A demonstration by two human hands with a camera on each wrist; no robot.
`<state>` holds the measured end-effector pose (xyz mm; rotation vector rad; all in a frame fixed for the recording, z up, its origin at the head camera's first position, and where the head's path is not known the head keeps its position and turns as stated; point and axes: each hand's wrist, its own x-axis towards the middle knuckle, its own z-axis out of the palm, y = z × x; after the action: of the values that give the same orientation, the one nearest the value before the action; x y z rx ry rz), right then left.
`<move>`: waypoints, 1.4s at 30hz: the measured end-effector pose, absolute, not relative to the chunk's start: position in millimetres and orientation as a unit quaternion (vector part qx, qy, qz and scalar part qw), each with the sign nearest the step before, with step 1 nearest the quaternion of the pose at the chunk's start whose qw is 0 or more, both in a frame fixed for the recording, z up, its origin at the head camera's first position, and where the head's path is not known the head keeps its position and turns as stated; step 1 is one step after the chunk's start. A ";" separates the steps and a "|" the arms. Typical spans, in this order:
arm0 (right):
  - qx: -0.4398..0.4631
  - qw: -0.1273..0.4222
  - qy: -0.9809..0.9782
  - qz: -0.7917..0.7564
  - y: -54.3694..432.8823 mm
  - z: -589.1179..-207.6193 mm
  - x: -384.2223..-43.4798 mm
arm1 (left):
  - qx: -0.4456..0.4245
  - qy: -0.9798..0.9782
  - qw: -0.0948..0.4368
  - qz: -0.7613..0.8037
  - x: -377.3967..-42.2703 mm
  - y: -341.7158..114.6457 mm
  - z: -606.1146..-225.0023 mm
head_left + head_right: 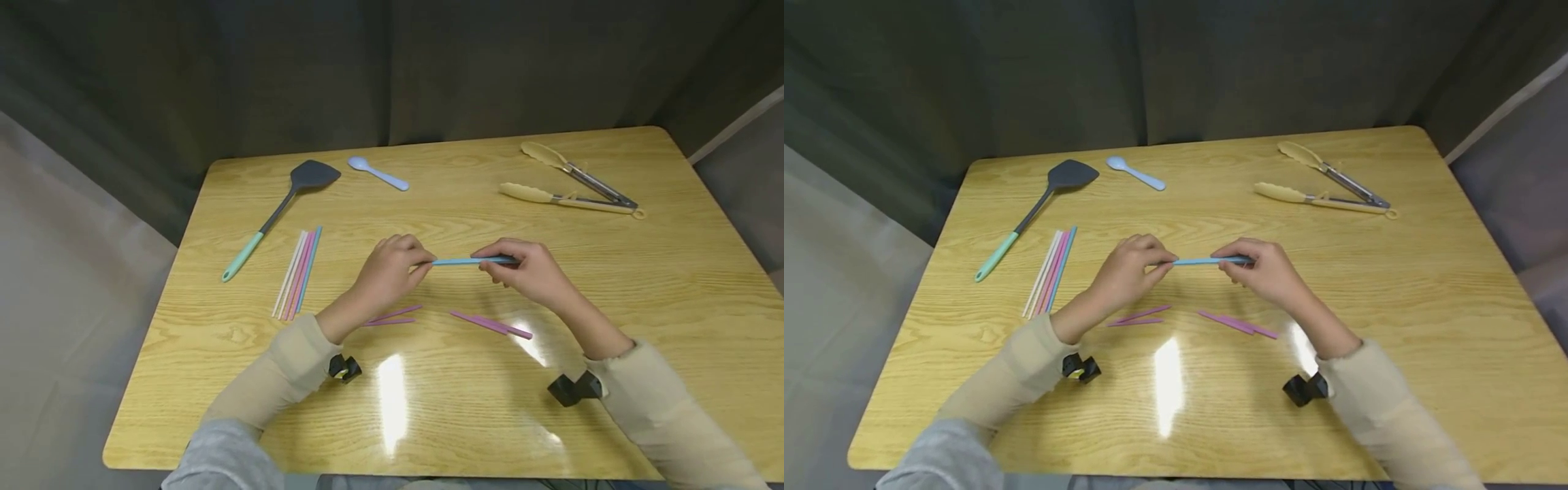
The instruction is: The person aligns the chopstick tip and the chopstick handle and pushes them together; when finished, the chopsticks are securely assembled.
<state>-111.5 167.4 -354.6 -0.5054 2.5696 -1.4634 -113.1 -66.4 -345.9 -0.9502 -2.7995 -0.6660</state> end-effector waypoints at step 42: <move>-0.233 0.195 0.872 -0.385 199.7 -427.2 -96.6 | -0.016 -0.971 0.028 -0.239 -123.5 -194.7 -417.5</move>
<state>-96.6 199.7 -427.2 -0.6531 2.4436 -1.0787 -123.5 -194.7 -417.5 -0.0479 -2.9950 -0.7368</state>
